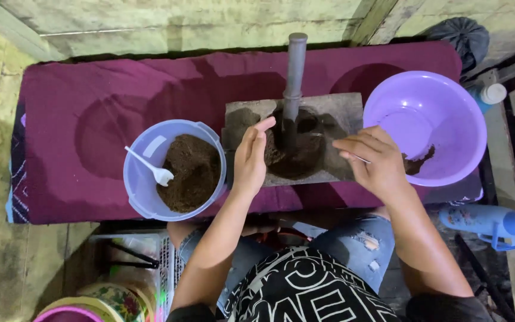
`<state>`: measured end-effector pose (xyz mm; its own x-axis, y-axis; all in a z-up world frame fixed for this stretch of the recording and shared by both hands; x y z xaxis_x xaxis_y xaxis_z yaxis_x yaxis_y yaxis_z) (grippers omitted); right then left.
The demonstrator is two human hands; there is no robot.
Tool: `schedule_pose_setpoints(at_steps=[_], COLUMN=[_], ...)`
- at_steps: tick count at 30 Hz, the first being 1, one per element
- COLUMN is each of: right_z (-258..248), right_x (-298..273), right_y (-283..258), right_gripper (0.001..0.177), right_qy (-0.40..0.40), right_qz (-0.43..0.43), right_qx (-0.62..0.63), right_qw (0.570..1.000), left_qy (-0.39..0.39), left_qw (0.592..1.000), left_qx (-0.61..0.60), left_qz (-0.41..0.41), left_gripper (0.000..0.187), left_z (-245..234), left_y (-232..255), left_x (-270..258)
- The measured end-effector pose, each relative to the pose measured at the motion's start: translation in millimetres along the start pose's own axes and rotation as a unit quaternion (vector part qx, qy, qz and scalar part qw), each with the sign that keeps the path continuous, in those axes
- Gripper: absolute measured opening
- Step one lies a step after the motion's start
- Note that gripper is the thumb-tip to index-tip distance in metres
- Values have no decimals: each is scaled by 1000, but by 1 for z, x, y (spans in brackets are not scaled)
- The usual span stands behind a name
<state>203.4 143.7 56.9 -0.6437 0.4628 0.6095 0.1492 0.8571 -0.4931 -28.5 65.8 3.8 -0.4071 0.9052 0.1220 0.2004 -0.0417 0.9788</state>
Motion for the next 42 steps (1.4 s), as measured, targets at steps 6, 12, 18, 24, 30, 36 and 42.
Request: schedule_pose_setpoints(at_steps=[6,12,18,24,30,36,42], right_z=[27,27,30,18,8,21,9], right_x=[-11,-13,20,5,-4,4,5], right_y=[-39,-8,-11,-43,-50,1,-30], right_gripper=[12,11,10,13,14,12,21], right_qy=[-15,39,50,15,19,-11,-36], right_qz=[-45,-41,-65,-37,-33,-52,-5], right_qx=[-109,-143,-180,-194,-108,-80,5], right_qw=[993,988,980,980,993,995,999], left_qy=[4,8,8,24,25,19,36], left_qw=[1000,1000,1000,999,999,999,999], left_qx=[20,-13,-19,-38,-40,-32,-25], left_qz=[-11,-5,-8,-16,-17,-5,-2], left_gripper=[42,42,43,37,37,35,34], left_z=[0,-3,-2,-2,-4,-3,-5], left_y=[5,4,5,4,4,4,5], left_x=[-4,0,-3,-3,-4,-4,-5])
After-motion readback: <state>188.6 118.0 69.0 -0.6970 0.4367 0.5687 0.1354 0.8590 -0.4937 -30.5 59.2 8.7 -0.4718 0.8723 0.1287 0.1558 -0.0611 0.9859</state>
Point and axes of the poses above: each hand's wrist, its own x-axis towards the middle knuckle, its own z-axis out of the palm, y = z × x, the point moved 7 cm from there along x, towards the middle knuckle, and after that the axes turned 11 degrees about x, right-handed, at the moved point
